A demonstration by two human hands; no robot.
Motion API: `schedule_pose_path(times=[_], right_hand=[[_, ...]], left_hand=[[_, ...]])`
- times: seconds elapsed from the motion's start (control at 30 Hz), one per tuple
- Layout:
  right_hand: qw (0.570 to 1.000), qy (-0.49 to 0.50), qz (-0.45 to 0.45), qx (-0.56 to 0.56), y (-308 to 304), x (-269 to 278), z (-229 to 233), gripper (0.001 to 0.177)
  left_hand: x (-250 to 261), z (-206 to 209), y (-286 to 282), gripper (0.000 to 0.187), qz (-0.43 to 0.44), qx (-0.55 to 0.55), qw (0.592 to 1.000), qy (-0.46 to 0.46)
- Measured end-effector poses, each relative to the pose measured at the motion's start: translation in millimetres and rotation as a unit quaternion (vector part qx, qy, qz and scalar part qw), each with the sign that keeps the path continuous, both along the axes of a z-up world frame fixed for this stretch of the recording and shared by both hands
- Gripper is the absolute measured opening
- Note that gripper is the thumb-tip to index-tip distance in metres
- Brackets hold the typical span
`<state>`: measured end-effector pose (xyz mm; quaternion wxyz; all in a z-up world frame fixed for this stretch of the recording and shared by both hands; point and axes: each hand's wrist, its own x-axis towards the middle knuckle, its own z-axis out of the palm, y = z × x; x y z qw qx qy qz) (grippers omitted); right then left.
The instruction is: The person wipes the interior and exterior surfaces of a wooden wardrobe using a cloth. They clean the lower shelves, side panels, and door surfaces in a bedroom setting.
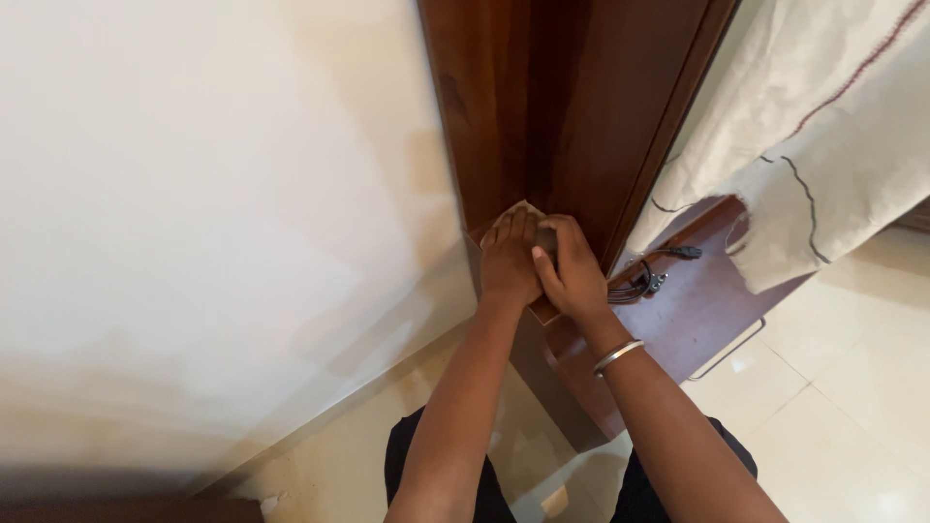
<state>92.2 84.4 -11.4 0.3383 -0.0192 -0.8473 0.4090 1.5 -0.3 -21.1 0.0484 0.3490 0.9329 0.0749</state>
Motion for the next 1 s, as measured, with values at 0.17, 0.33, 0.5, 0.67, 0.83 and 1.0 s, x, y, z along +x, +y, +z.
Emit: schedule_pose_path(times=[0.17,0.33,0.5,0.67,0.83,1.0], right_hand=[[1.0,0.002,-0.004,0.0,0,-1,-5,0.035],[1.0,-0.015,-0.023,0.013,-6,-1,-5,0.036],[1.0,-0.019,-0.014,0.007,-8,1,-3,0.035],[1.0,-0.01,-0.014,-0.01,-10,3,-2,0.035],[1.0,0.012,0.009,0.01,-7,5,1,0.035],[1.0,-0.007,0.008,0.017,-6,1,1,0.037]], left_hand=[[14,-13,-17,0.07,-0.003,0.097,0.995,0.012],[15,-4,-21,0.071,-0.009,0.081,0.997,-0.011],[-3,-2,-10,0.077,-0.02,0.006,1.0,0.002],[-8,1,-5,0.08,-0.029,-0.021,0.999,0.003],[-4,9,-18,0.072,-0.063,0.041,0.997,-0.014],[2,14,-22,0.07,-0.057,0.026,0.996,-0.059]])
